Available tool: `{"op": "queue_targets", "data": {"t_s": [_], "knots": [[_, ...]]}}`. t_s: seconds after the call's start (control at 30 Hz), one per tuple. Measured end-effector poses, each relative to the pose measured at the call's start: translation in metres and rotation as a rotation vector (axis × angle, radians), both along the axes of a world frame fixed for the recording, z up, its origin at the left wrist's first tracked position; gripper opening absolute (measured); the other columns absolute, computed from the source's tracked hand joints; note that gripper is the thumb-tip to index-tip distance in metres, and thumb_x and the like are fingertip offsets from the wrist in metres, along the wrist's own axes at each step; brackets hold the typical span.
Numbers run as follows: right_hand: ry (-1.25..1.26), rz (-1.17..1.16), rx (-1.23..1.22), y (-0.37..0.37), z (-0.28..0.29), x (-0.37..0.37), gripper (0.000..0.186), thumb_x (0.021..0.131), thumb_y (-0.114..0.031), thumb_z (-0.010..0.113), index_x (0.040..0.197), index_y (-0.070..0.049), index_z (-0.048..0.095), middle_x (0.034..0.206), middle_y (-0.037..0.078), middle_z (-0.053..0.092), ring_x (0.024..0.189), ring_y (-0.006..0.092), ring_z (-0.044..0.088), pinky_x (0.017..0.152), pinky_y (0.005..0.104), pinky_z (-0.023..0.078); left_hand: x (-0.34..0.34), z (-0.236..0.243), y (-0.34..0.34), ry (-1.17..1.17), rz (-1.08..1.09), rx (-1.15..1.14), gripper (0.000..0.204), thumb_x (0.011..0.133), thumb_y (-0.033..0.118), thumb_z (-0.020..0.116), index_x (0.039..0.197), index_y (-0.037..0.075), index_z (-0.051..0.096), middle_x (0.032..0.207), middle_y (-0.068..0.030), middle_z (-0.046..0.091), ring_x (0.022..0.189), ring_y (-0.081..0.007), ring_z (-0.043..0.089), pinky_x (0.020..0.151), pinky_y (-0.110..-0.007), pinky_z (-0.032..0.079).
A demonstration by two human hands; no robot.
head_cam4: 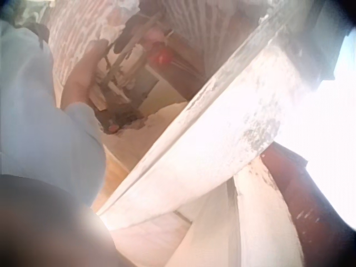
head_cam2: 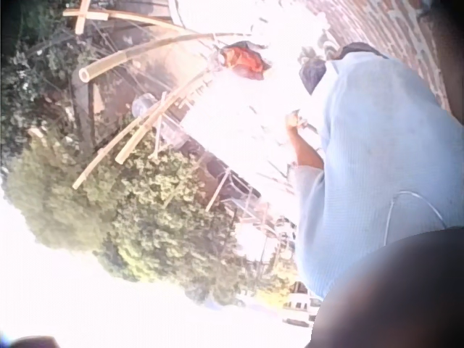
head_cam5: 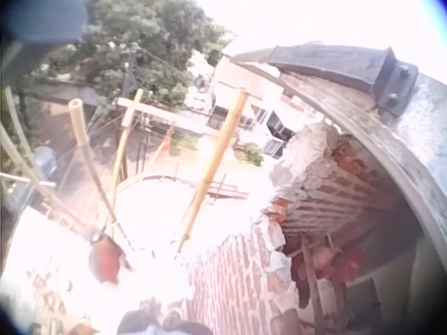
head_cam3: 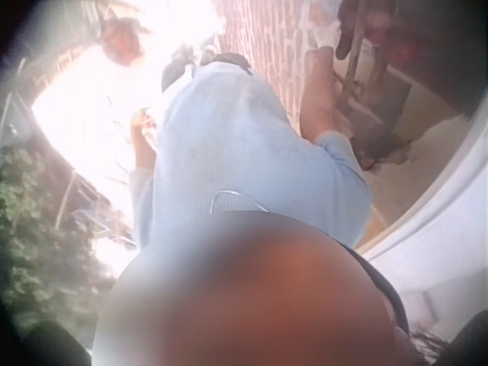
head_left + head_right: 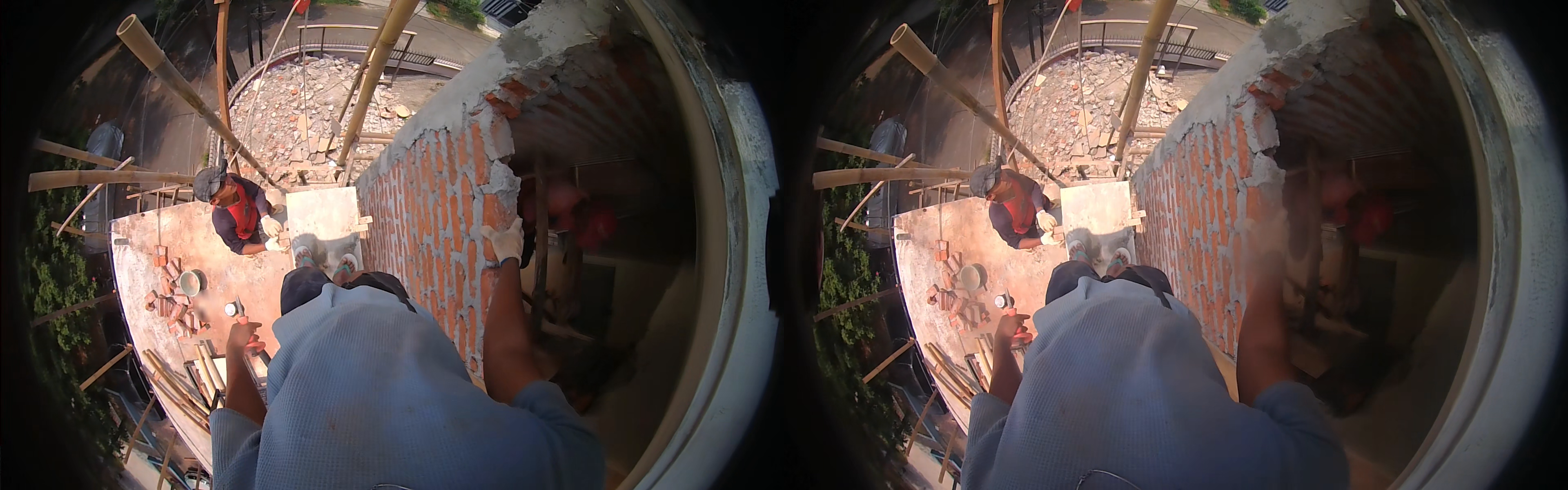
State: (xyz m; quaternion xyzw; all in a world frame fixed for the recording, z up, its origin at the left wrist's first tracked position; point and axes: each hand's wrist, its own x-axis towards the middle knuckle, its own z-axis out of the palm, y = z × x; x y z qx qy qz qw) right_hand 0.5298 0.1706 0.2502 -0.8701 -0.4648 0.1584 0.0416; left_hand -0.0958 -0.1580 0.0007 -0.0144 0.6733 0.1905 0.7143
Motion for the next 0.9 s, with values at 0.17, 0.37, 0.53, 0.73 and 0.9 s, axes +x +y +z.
{"op": "queue_targets", "data": {"t_s": [0.17,0.37,0.53,0.73,0.9], "knots": [[-0.045,0.142,0.0,0.002,-0.002,0.005,0.115,0.065,-0.038,0.086,0.152,0.0,0.022,0.151,0.027,0.033,0.138,0.0405,0.036,0.112,0.0447,0.035,0.028,-0.006,-0.033,0.294,-0.734,0.502,0.042,0.074,0.022,0.077,0.107,-0.002,0.066,0.066,-0.0042,0.062,0.061,-0.0159,0.063,0.064,-0.03,0.052],[0.13,0.054,0.18,-0.006,-0.003,0.023,0.118,0.065,-0.037,0.087,0.153,0.002,0.019,0.154,0.028,0.028,0.142,0.0389,0.03,0.115,0.0431,0.03,0.075,0.051,-0.026,0.381,-0.333,-0.054,0.034,0.077,0.025,0.071,0.097,-0.002,0.068,0.073,-0.0088,0.068,0.069,-0.02,0.069,0.063,-0.034,0.055],[0.279,0.154,0.297,-0.011,0.003,0.029,0.12,0.065,-0.039,0.086,0.153,0.003,0.016,0.154,0.028,0.027,0.143,0.0393,0.027,0.115,0.0433,0.029,0.087,0.064,-0.022,0.395,-0.298,-0.03,0.026,0.078,0.019,0.066,0.091,-0.005,0.066,0.072,-0.0124,0.066,0.064,-0.0237,0.068,0.054,-0.037,0.054],[-0.115,0.107,-0.129,-0.011,0.002,0.009,0.121,0.065,-0.049,0.085,0.154,-0.003,0.018,0.154,0.026,0.027,0.141,0.0412,0.03,0.114,0.0471,0.032,0.092,0.06,-0.019,0.313,-0.165,0.031,0.02,0.078,0.014,0.063,0.089,-0.003,0.064,0.07,-0.0113,0.063,0.062,-0.022,0.066,0.053,-0.036,0.054],[-0.128,0.066,-0.181,-0.011,0.01,-0.008,0.121,0.065,-0.053,0.084,0.155,-0.008,0.017,0.155,0.024,0.027,0.141,0.0416,0.03,0.112,0.0513,0.033,0.082,0.064,-0.015,0.348,-0.206,-0.04,0.023,0.079,0.016,0.062,0.091,-0.002,0.067,0.07,-0.0095,0.063,0.06,-0.0197,0.064,0.053,-0.035,0.054]]}}
